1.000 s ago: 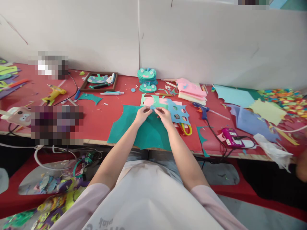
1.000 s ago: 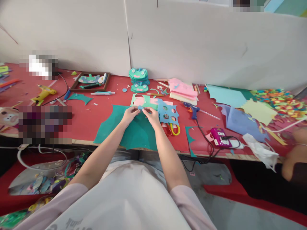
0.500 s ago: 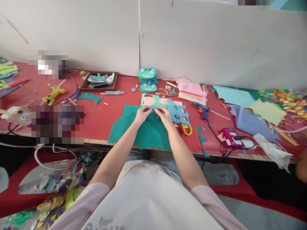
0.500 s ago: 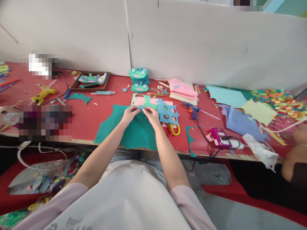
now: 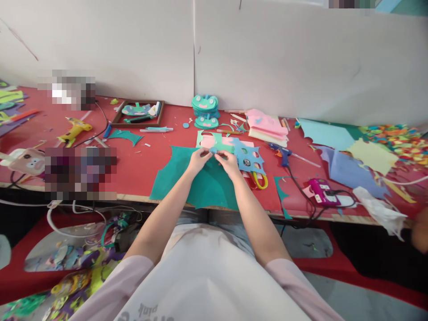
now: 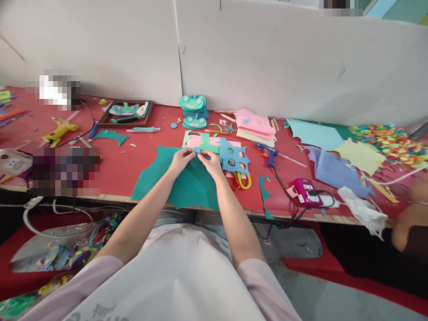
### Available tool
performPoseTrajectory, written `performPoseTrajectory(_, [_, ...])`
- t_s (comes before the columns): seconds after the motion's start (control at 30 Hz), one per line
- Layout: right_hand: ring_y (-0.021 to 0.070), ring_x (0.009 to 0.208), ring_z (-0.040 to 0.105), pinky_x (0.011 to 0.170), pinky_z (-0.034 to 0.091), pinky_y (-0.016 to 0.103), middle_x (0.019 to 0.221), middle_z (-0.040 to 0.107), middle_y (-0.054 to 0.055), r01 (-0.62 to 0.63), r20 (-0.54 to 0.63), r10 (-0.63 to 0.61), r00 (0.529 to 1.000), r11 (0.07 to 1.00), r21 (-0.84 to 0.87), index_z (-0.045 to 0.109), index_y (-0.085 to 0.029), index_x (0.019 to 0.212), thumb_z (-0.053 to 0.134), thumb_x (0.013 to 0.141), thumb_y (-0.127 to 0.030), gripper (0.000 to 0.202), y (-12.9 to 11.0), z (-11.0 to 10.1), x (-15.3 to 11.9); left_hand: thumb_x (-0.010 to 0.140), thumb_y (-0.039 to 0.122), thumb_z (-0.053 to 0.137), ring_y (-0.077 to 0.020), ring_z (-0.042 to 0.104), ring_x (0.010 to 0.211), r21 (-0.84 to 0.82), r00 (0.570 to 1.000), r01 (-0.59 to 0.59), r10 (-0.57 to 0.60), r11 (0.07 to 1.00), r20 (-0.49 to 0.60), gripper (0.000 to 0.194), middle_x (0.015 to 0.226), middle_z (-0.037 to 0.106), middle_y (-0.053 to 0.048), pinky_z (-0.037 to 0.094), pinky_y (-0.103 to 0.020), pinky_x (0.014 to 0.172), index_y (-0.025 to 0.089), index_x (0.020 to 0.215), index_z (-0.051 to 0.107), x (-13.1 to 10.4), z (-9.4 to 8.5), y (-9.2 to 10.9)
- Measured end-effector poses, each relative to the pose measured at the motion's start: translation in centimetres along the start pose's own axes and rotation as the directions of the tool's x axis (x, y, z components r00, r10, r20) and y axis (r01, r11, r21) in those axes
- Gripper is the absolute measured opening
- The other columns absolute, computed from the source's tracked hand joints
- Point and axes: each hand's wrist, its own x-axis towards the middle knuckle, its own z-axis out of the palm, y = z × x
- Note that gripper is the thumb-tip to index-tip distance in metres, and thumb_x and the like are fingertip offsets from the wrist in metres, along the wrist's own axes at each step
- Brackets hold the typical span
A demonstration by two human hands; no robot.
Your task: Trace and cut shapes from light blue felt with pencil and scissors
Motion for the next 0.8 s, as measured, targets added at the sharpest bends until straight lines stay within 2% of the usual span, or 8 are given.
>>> performPoseTrajectory(0.2, [0.019, 0.074, 0.064, 0.055, 0.05, 0.027, 0.081, 0.07, 0.005, 0.016, -0.008, -0.016, 1.0, 0.998, -0.056, 0.068, -0.018, 0.086, 0.063, 0.071, -0.051, 0.036, 0.1, 0.0, 0.1, 0.073, 0.031, 0.063, -0.0164, 0.063, 0.078, 0.008, 1.0, -0.005, 0.005, 1.0, 0.006, 0.015, 0.08, 0.068, -0.002, 0.051, -0.029, 0.073, 0.018, 0.08, 0.064, 0.0, 0.0, 0.0])
performPoseTrajectory(0.33, [0.0198, 0.078, 0.066, 0.071, 0.053, 0.032, 0.083, 0.072, 0.005, 0.037, -0.027, -0.042, 0.999, 0.988, -0.148, 0.068, -0.019, 0.085, 0.06, 0.076, -0.05, 0.033, -0.2, 0.1, -0.2, 0.073, 0.03, 0.063, -0.0161, 0.063, 0.076, 0.013, 1.0, -0.009, 0.009, 1.0, 0.006, 0.013, 0.078, 0.068, -0.001, 0.05, -0.03, 0.074, 0.018, 0.079, 0.063, -0.1, 0.0, 0.1])
performPoseTrajectory(0.47, [0.0236, 0.086, 0.064, 0.087, 0.049, 0.04, 0.088, 0.071, 0.009, 0.05, -0.091, -0.081, 0.993, 0.952, -0.303, 0.068, -0.019, 0.078, 0.058, 0.079, -0.043, 0.026, -0.4, -0.8, -0.1, 0.073, 0.027, 0.063, -0.0157, 0.062, 0.074, 0.02, 1.0, 0.0, 0.0, 1.0, -0.002, 0.01, 0.076, 0.067, -0.001, 0.05, -0.03, 0.075, 0.018, 0.077, 0.062, -0.1, 0.1, 0.2])
performPoseTrajectory(0.63, [0.0282, 0.108, 0.057, 0.104, 0.036, 0.045, 0.104, 0.068, 0.015, 0.025, -0.188, -0.124, 0.974, 0.889, -0.457, 0.07, -0.016, 0.083, 0.056, 0.077, -0.021, 0.016, -0.5, -4.6, 1.4, 0.073, 0.027, 0.063, -0.0149, 0.061, 0.07, 0.024, 1.0, 0.016, -0.016, 1.0, -0.005, 0.009, 0.072, 0.064, 0.0, 0.049, -0.03, 0.074, 0.018, 0.075, 0.061, -0.2, 0.1, 0.4])
performPoseTrajectory(0.8, [0.0305, 0.102, 0.06, 0.101, 0.038, 0.05, 0.096, 0.07, 0.014, -0.028, -0.214, -0.098, 0.972, 0.854, -0.519, 0.07, -0.017, 0.075, 0.048, 0.072, -0.006, 0.025, -0.8, -9.8, 1.3, 0.072, 0.026, 0.063, -0.014, 0.059, 0.067, 0.025, 1.0, 0.019, -0.019, 1.0, -0.001, 0.009, 0.069, 0.061, 0.001, 0.047, -0.03, 0.073, 0.018, 0.073, 0.059, -0.3, 0.0, 0.5])
